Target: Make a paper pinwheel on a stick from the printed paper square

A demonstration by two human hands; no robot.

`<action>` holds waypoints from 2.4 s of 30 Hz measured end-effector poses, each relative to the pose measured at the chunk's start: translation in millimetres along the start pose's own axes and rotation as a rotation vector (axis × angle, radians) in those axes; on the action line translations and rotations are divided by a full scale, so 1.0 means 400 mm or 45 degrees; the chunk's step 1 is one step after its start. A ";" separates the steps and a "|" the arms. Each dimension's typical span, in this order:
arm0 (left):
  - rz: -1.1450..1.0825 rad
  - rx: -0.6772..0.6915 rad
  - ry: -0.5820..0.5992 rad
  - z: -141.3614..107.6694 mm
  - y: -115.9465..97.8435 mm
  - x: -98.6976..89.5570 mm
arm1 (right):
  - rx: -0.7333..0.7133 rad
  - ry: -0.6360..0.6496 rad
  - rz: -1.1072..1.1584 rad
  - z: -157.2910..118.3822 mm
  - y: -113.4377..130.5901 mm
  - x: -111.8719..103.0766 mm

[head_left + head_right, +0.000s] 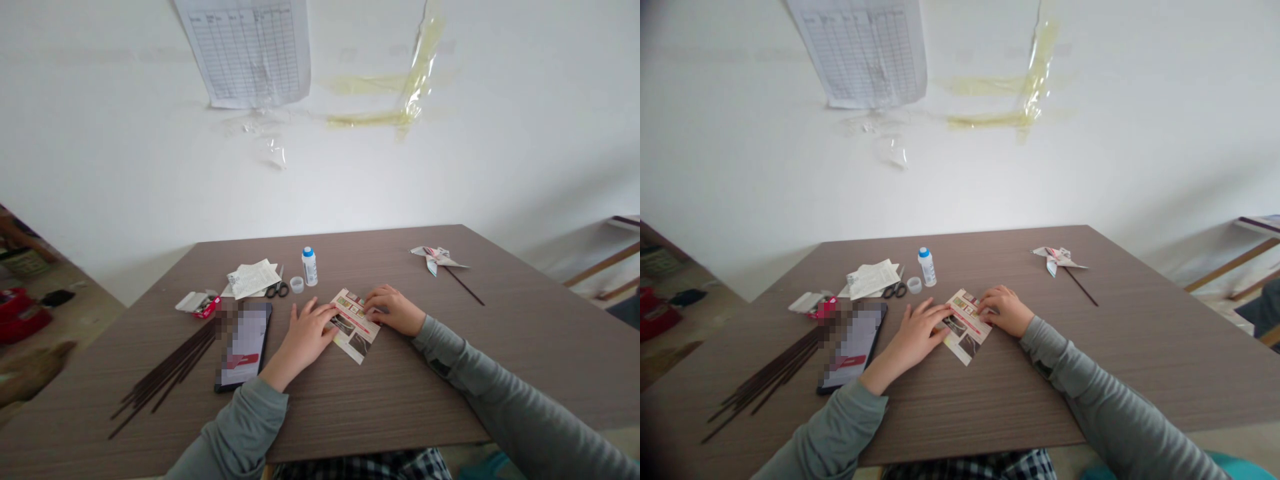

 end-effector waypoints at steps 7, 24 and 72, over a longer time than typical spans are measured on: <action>0.017 -0.017 0.012 -0.001 0.015 0.000 | 0.182 0.062 -0.203 -0.004 -0.059 0.034; 0.067 -0.047 0.058 0.003 0.036 0.005 | 0.220 0.276 -0.151 -0.027 -0.085 0.009; 0.480 -0.450 -0.355 0.041 0.221 -0.243 | 0.000 0.224 0.001 -0.017 -0.054 0.037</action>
Point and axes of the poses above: each hand's wrist, its own z-axis towards the middle knuckle, its own x-axis out of the palm, y = z × x, the point moved 2 cm from there along z, towards the middle knuckle, and after that the axes turned 9 degrees about -z, right-handed, at the moved point
